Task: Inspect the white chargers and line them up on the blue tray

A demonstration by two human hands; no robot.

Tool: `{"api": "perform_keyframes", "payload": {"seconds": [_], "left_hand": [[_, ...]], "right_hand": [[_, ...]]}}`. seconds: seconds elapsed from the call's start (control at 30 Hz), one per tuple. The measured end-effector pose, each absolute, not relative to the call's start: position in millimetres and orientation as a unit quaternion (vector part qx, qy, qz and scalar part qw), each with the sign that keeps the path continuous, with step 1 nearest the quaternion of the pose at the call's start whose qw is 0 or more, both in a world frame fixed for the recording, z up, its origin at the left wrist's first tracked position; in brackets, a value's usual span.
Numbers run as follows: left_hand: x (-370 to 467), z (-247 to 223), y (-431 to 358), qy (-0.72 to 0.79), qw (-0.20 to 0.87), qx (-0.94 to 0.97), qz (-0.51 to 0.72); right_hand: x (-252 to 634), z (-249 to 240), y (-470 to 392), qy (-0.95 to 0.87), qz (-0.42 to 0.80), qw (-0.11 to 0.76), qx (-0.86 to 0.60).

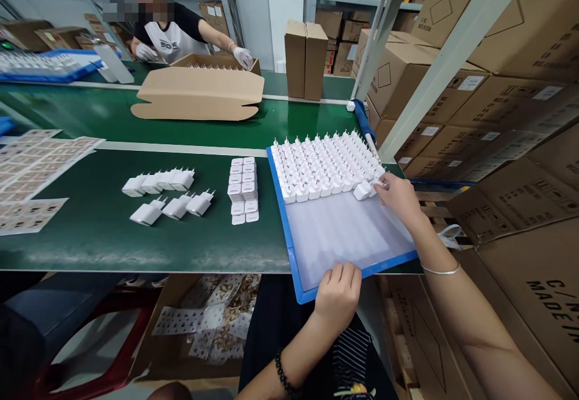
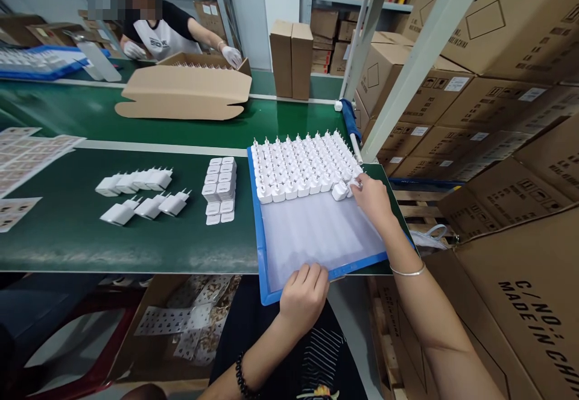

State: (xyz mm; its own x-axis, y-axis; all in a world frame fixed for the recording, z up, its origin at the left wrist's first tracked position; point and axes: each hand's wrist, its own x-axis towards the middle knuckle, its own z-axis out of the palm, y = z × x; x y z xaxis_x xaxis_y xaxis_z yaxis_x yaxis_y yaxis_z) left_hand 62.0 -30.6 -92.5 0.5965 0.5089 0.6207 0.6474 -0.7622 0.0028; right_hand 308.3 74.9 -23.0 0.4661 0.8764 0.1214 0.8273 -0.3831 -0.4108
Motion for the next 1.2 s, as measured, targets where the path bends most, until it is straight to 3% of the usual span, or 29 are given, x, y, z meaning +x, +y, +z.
{"api": "perform_keyframes", "payload": {"seconds": [0.2,0.37,0.83,1.2], "left_hand": [[64.0,-92.5,-32.5,-0.338,0.117,-0.879,-0.314],[63.3,-92.1,-31.5,-0.328,0.129,-0.882,-0.313],[63.2,-94.0,-32.7,-0.333,0.126,-0.884,-0.303],[63.4,-92.8,-32.8,-0.326,0.143,-0.882,-0.31]], "right_hand": [[299.7,-28.7,71.4,-0.51,0.086,0.26,-0.815],[287.9,-28.6,43.0,-0.515,0.092,0.245,-0.817],[309.9,-37.7,74.5,-0.638,0.294,0.271,-0.658],[324.0,-37.1,66.0,-0.628,0.229,0.244,-0.703]]}}
